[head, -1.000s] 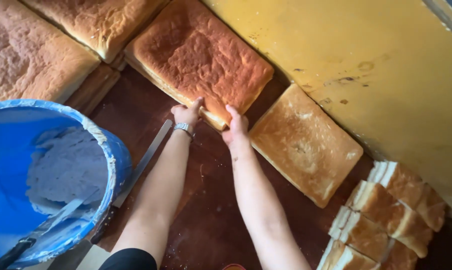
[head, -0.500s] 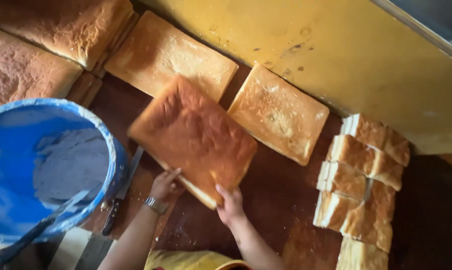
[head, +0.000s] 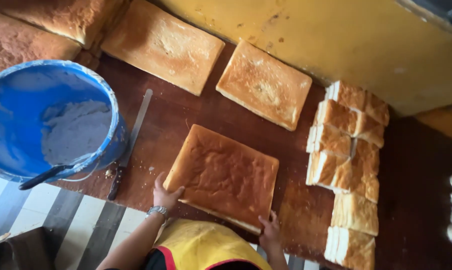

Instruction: The person places a large rectangular bread slab on the worktable, scoops white cream filling from a blue bucket with a spatula, spreads the filling across the cut face of the bread, and stacks the filled slab with other prepared slabs, repeating the process.

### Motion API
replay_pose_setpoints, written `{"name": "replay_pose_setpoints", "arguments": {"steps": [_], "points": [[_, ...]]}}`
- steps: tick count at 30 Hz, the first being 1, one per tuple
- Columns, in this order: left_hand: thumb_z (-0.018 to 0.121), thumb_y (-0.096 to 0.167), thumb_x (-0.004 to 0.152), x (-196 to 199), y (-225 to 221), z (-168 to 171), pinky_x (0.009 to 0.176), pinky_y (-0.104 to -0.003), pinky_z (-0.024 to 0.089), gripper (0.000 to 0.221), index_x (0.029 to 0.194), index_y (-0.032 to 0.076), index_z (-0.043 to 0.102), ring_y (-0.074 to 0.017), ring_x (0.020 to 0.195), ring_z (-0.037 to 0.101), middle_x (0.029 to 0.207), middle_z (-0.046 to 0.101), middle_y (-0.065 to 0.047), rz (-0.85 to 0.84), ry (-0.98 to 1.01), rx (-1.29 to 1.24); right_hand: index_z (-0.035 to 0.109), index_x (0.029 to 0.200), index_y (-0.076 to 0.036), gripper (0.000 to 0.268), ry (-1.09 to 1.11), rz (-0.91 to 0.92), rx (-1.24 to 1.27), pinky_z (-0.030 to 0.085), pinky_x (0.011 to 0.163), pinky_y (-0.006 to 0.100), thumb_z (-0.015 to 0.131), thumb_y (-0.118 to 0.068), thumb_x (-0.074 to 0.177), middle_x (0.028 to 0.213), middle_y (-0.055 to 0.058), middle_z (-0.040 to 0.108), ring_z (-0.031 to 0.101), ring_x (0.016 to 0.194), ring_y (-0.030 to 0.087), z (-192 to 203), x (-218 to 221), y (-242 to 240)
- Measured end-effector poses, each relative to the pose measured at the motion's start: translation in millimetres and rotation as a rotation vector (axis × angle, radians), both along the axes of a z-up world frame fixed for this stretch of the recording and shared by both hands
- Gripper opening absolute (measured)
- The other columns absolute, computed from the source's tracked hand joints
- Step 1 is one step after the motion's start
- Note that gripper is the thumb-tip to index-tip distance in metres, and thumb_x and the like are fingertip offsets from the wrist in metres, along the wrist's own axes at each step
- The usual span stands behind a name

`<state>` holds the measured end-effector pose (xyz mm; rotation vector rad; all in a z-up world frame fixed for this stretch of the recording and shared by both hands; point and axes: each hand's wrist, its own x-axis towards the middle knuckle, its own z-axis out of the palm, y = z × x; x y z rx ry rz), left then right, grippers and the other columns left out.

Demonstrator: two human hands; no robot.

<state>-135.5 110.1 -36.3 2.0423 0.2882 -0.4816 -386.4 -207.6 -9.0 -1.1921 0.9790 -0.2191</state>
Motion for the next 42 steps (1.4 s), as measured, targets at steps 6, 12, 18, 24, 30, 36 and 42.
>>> {"name": "replay_pose_setpoints", "arguments": {"steps": [6, 12, 18, 24, 30, 36, 42], "points": [[0.085, 0.054, 0.073, -12.3, 16.3, -33.4, 0.107, -0.049, 0.047, 0.086, 0.142, 0.013, 0.054, -0.0463, 0.127, 0.051, 0.132, 0.055, -0.033, -0.267, -0.003, 0.248, 0.051, 0.132, -0.003, 0.048, -0.102, -0.204, 0.163, 0.054, 0.096, 0.04, 0.066, 0.0, 0.087, 0.122, 0.013, 0.068, 0.066, 0.111, 0.026, -43.5, -29.4, 5.7], [0.083, 0.053, 0.077, -17.0, 15.8, 38.9, 0.106, -0.048, 0.046, 0.071, 0.129, 0.009, 0.062, -0.0447, 0.129, 0.048, 0.121, 0.06, -0.03, -0.476, -0.086, 0.51, 0.057, 0.129, -0.002, 0.047, 0.382, 0.005, -0.318, 0.055, 0.094, 0.04, 0.077, -0.012, 0.088, 0.119, 0.016, 0.069, 0.067, 0.106, 0.027, -9.9, -27.1, 10.8], [0.073, 0.024, 0.081, 44.1, -46.8, 68.3, 0.064, -0.038, 0.06, 0.051, 0.12, -0.006, 0.058, -0.0264, 0.078, 0.072, 0.092, 0.071, -0.016, -0.22, 0.154, -0.271, 0.054, 0.112, -0.006, 0.03, -0.067, 0.173, -0.054, 0.052, 0.078, 0.035, 0.077, -0.004, 0.092, 0.096, 0.004, 0.062, 0.06, 0.089, 0.019, -20.3, -1.4, -92.3], [0.069, 0.021, 0.093, 134.7, -108.1, 195.3, 0.078, -0.039, 0.057, 0.021, 0.108, 0.016, 0.055, -0.0202, 0.089, 0.066, 0.103, 0.065, -0.002, -0.045, 0.307, -1.458, 0.063, 0.117, -0.001, 0.039, -0.798, -0.443, 0.439, 0.059, 0.082, 0.036, 0.055, -0.032, 0.094, 0.109, 0.012, 0.07, 0.069, 0.098, 0.026, 218.4, 122.3, -72.6], [0.073, 0.037, 0.09, 119.9, -103.3, 113.7, 0.113, -0.052, 0.042, 0.068, 0.146, 0.012, 0.045, -0.0357, 0.138, 0.045, 0.157, 0.04, -0.018, -0.595, -0.216, -0.152, 0.062, 0.098, -0.004, 0.019, 0.195, 0.101, -0.541, 0.054, 0.072, 0.04, 0.071, -0.021, 0.096, 0.089, 0.011, 0.067, 0.064, 0.082, 0.025, -35.7, 54.2, -131.3], [0.047, 0.059, 0.097, 21.2, -34.1, 50.4, 0.123, -0.058, 0.012, 0.086, 0.164, 0.03, 0.0, -0.0376, 0.157, -0.009, 0.172, -0.012, -0.003, -1.077, -0.044, 0.642, 0.058, 0.112, 0.0, 0.048, 0.72, 0.344, -0.56, 0.055, 0.083, 0.04, 0.085, -0.024, 0.081, 0.101, 0.017, 0.071, 0.067, 0.09, 0.025, -47.2, 31.4, -46.5], [0.046, 0.06, 0.096, -10.7, -7.5, 43.0, 0.125, -0.055, 0.006, 0.087, 0.164, 0.028, 0.003, -0.0364, 0.158, -0.01, 0.173, -0.011, -0.005, -1.056, -0.11, 0.641, 0.058, 0.118, -0.002, 0.045, 0.413, 0.177, -0.614, 0.057, 0.08, 0.036, 0.08, -0.01, 0.079, 0.1, 0.01, 0.073, 0.071, 0.088, 0.022, -63.8, 36.4, -45.3]]}}
